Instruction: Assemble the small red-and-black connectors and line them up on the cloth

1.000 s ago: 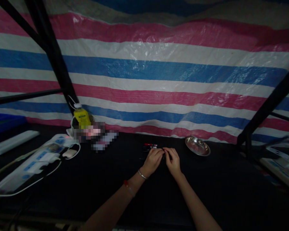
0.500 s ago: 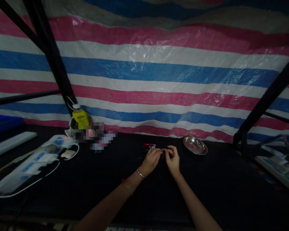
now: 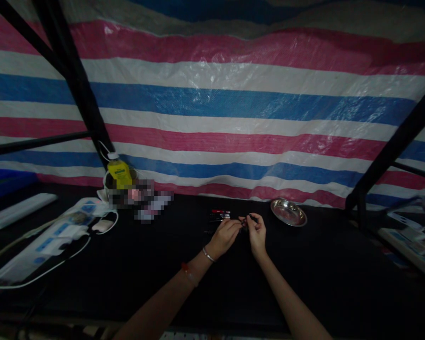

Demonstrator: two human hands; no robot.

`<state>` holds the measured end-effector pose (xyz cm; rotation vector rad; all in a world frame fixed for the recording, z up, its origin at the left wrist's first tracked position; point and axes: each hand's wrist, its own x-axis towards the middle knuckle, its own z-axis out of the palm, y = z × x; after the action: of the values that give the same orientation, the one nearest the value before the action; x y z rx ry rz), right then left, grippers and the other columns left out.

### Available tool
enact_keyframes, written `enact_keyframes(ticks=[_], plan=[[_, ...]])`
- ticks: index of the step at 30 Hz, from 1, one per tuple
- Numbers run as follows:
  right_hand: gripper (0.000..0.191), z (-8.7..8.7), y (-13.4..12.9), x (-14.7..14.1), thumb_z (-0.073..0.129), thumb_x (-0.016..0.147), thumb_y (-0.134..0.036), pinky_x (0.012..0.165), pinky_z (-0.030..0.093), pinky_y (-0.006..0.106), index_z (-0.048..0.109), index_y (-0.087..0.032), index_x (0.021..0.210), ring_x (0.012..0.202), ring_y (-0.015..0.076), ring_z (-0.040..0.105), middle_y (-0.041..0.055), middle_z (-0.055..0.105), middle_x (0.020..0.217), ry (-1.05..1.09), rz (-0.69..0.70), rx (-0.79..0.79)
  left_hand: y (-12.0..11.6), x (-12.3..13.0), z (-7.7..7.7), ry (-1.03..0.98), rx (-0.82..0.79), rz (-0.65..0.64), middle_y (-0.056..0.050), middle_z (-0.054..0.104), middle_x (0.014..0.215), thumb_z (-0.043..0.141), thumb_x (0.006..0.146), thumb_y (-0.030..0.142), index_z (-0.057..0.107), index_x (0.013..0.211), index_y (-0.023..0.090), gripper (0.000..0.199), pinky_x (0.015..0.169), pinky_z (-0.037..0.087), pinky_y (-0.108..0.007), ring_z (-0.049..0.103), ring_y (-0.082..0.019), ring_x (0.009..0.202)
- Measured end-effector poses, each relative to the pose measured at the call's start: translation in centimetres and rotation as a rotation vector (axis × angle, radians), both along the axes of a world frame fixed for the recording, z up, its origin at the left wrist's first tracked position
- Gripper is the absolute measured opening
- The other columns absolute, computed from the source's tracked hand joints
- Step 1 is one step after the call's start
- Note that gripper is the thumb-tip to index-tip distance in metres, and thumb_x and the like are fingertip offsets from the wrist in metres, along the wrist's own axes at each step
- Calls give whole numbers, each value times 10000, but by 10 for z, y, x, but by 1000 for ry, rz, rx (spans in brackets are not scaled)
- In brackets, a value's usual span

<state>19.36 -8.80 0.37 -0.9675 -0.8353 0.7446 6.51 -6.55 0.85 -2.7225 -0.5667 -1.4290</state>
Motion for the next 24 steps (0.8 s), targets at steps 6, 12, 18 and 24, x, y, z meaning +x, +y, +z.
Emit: enact_keyframes(ticks=[6, 12, 18, 24], plan=[[320, -1, -1, -3, 628, 716, -435, 712, 511, 351, 469, -220, 894, 668, 198, 663, 22, 679, 670, -56, 54, 14, 0, -1, 0, 1, -20, 16, -64, 667, 968, 378, 909, 137, 590, 1013, 161, 238, 883, 481, -337, 596, -148, 959], [369, 1, 1, 5, 675, 658, -457, 605, 479, 285, 530, -187, 865, 609, 163, 635, 36, 694, 701, 39, -59, -28, 0, -1, 2, -47, -21, 34, -53, 663, 921, 387, 902, 126, 594, 968, 161, 221, 832, 501, -329, 605, -138, 862], [358, -1, -1, 2, 728, 627, -400, 564, 451, 259, 599, -172, 869, 568, 147, 611, 0, 666, 608, 18, 34, -58, 0, -3, 3, -70, -26, 46, -51, 662, 912, 410, 894, 127, 601, 947, 167, 202, 811, 506, -329, 605, -144, 849], [371, -1, 0, 2, 738, 616, -410, 589, 456, 263, 615, -166, 866, 585, 147, 615, 0, 669, 610, 19, 18, -55, 0, -2, 3, -76, -37, 42, -40, 658, 890, 422, 893, 134, 599, 934, 171, 185, 805, 499, -320, 598, -136, 830]])
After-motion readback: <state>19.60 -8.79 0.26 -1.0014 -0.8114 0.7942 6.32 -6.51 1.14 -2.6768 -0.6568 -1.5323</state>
